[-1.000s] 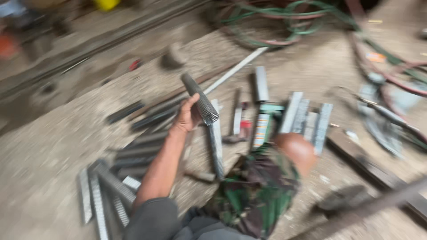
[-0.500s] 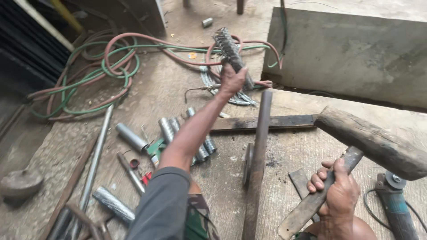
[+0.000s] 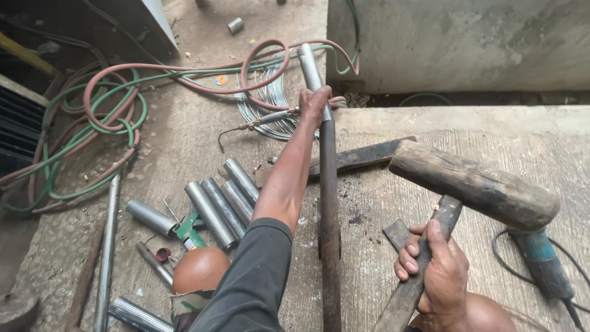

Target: The person sits on the floor and repeatedly hammers a perforated metal tube that is placed on a metal bar. The person uses a wooden mallet to strike the tube, occasionally repositioning it with their left hand.

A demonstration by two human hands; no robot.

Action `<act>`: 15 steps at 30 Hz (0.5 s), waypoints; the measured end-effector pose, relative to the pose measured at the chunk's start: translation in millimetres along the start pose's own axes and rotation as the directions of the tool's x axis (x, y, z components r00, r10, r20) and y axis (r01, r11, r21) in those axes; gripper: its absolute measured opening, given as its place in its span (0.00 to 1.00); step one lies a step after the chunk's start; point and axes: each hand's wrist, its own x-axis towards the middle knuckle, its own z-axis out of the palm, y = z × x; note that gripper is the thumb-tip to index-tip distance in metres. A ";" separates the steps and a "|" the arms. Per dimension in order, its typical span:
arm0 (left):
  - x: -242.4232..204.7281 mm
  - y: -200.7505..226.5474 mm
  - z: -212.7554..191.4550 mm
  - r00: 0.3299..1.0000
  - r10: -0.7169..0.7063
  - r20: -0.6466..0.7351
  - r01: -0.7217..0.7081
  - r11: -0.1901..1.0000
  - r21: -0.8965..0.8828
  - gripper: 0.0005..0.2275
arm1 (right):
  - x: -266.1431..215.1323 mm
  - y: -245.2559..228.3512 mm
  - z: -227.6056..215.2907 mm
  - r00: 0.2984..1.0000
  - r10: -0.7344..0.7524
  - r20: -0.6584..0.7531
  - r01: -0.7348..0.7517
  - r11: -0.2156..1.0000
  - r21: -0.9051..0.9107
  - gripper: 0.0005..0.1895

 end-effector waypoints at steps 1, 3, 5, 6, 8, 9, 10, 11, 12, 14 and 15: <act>10.6 -8.2 -0.8 0.998 0.013 -0.059 -0.006 0.993 0.120 0.09 | -1.9 -0.7 1.8 1.000 -0.005 -0.012 0.005 1.000 -0.011 0.19; 18.6 -17.6 -9.1 0.992 0.034 -0.122 -0.004 0.971 0.238 0.10 | -2.2 -0.6 3.7 1.000 -0.007 -0.019 0.006 1.000 -0.024 0.19; 16.6 -17.4 -14.2 0.997 0.074 0.034 -0.081 0.927 0.366 0.12 | 1.5 1.2 3.3 1.000 0.005 -0.028 -0.006 1.000 -0.022 0.18; 11.0 -13.7 -13.0 0.997 0.073 0.038 -0.082 0.927 0.367 0.12 | 3.0 2.4 3.2 1.000 0.004 -0.031 -0.004 1.000 -0.020 0.18; 0.1 -6.6 -12.8 0.960 0.013 0.279 -0.035 0.996 0.076 0.33 | 5.9 5.8 4.0 0.999 0.005 -0.033 -0.005 1.000 0.002 0.19; 3.1 -7.6 -12.0 0.960 0.011 0.280 -0.034 0.996 0.078 0.33 | 8.0 5.7 6.1 0.999 0.005 -0.035 -0.005 1.000 0.003 0.19; 3.9 -11.2 -13.1 0.956 0.013 0.293 -0.034 0.997 0.068 0.28 | 8.0 6.3 7.2 0.999 0.004 -0.035 -0.004 1.000 -0.006 0.19; 4.1 -15.1 -14.9 0.952 0.015 0.305 -0.034 0.998 0.058 0.23 | 7.3 7.4 8.4 0.999 0.003 -0.035 -0.003 1.000 -0.015 0.19; 1.8 -21.5 -17.8 0.956 0.004 0.294 -0.022 0.998 0.057 0.23 | 5.1 7.5 8.5 0.999 0.017 -0.036 -0.018 1.000 -0.023 0.19; 6.6 -22.0 -17.9 0.945 0.119 0.304 -0.079 0.987 -0.141 0.29 | 7.9 6.0 14.7 1.000 0.007 -0.018 -0.007 0.999 -0.032 0.19; 10.2 -40.6 -23.8 0.944 0.128 0.305 -0.088 0.986 -0.142 0.29 | 7.6 8.1 13.8 1.000 0.001 -0.011 -0.002 1.000 -0.030 0.19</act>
